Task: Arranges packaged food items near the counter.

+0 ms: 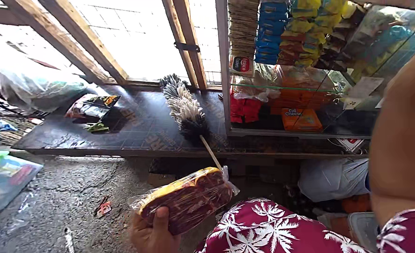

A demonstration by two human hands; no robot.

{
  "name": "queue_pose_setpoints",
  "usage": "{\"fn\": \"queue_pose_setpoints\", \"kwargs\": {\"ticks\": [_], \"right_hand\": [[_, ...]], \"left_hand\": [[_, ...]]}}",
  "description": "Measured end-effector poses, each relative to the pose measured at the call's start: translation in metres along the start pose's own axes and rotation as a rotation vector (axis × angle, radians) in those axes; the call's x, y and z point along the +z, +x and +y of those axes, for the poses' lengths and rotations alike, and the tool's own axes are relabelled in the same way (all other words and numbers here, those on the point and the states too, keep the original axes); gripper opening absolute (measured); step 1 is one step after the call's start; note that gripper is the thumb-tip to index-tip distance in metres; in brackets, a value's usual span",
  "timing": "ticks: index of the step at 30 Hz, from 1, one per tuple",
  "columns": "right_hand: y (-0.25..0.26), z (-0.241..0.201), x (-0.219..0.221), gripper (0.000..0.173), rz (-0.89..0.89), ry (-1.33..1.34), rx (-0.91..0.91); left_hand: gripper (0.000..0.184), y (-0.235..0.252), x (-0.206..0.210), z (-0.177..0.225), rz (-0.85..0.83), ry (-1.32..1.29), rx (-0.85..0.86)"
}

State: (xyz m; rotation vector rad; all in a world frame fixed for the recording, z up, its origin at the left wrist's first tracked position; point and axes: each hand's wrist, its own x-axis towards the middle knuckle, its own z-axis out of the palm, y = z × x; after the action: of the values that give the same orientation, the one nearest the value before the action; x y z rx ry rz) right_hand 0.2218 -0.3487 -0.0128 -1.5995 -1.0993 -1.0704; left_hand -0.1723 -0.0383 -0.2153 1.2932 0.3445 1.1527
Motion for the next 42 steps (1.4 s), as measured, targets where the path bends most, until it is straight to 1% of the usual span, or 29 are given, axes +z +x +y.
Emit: {"fn": "queue_pose_setpoints", "kwargs": {"ticks": [1, 2, 3, 4, 5, 6, 7, 8, 9, 11, 13, 16, 20, 21, 23, 25, 27, 30, 32, 35, 37, 39, 42], "right_hand": [[-0.024, -0.036, 0.026, 0.026, -0.02, 0.131, -0.017], [-0.054, -0.064, 0.053, 0.02, -0.092, 0.26, 0.079], [-0.086, -0.081, 0.078, 0.02, -0.19, 0.371, 0.237], [-0.115, -0.09, 0.101, 0.024, -0.267, 0.473, 0.435], [-0.136, -0.093, 0.121, 0.032, -0.303, 0.544, 0.66], [-0.149, -0.092, 0.139, 0.041, -0.296, 0.594, 0.9], [-0.152, -0.087, 0.155, 0.048, -0.226, 0.631, 1.126], [-0.149, -0.08, 0.17, 0.051, -0.11, 0.649, 1.289], [-0.142, -0.072, 0.181, 0.051, -0.003, 0.656, 1.39], [-0.127, -0.055, 0.195, 0.048, 0.158, 0.695, 1.492], [-0.112, -0.045, 0.204, 0.046, 0.219, 0.725, 1.556], [-0.1, -0.044, 0.213, 0.043, 0.238, 0.691, 1.577], [-0.087, -0.053, 0.217, 0.019, 0.302, 0.731, 1.525], [-0.085, -0.053, 0.218, 0.017, 0.287, 0.738, 1.52], [-0.082, -0.054, 0.218, 0.022, 0.217, 0.723, 1.551], [-0.083, -0.051, 0.217, 0.031, 0.157, 0.724, 1.594], [-0.083, -0.045, 0.216, 0.038, 0.143, 0.804, 1.654], [-0.076, -0.035, 0.218, 0.037, 0.151, 0.872, 1.745], [-0.07, -0.03, 0.217, 0.038, 0.108, 0.899, 1.749], [-0.065, -0.025, 0.218, 0.031, 0.061, 0.897, 1.747], [-0.063, -0.025, 0.217, 0.034, 0.01, 0.91, 1.736], [-0.063, -0.023, 0.217, 0.037, 0.009, 0.933, 1.734], [-0.068, -0.012, 0.217, 0.049, -0.001, 1.023, 1.733]], "left_hand": [[0.027, -0.001, 0.0, -0.001, 0.011, -0.016, -0.016], [0.028, -0.002, 0.0, -0.001, 0.023, -0.03, -0.031], [0.028, -0.003, 0.0, 0.0, 0.031, -0.039, -0.044], [0.028, -0.003, 0.0, 0.001, 0.036, -0.047, -0.05], [0.029, -0.002, -0.001, 0.002, 0.039, -0.053, -0.055], [0.029, -0.002, -0.002, 0.003, 0.04, -0.058, -0.061], [0.029, -0.002, -0.003, 0.004, 0.04, -0.061, -0.065], [0.029, -0.001, -0.004, 0.005, 0.04, -0.063, -0.07], [0.029, 0.0, -0.005, 0.005, 0.036, -0.065, -0.074], [0.029, 0.0, -0.008, 0.006, 0.018, -0.071, -0.08], [0.029, 0.001, -0.012, 0.005, -0.003, -0.076, -0.088], [0.029, 0.001, -0.018, 0.004, -0.03, -0.079, -0.104], [0.029, 0.003, -0.028, 0.005, -0.045, -0.054, -0.118], [0.029, 0.004, -0.031, 0.005, -0.046, -0.051, -0.125], [0.03, 0.005, -0.036, 0.004, -0.036, -0.06, -0.144], [0.033, 0.007, -0.038, 0.003, -0.009, -0.072, -0.175], [0.036, 0.01, -0.039, 0.001, 0.01, -0.078, -0.194], [0.035, 0.016, -0.037, 0.001, 0.014, -0.083, -0.202], [0.034, 0.02, -0.037, 0.001, 0.005, -0.083, -0.212], [0.035, 0.024, -0.038, -0.001, -0.002, -0.097, -0.221], [0.034, 0.024, -0.041, -0.005, 0.004, -0.114, -0.225], [0.035, 0.024, -0.044, -0.007, 0.02, -0.112, -0.245], [0.034, 0.024, -0.049, -0.01, 0.04, -0.114, -0.275]]}}
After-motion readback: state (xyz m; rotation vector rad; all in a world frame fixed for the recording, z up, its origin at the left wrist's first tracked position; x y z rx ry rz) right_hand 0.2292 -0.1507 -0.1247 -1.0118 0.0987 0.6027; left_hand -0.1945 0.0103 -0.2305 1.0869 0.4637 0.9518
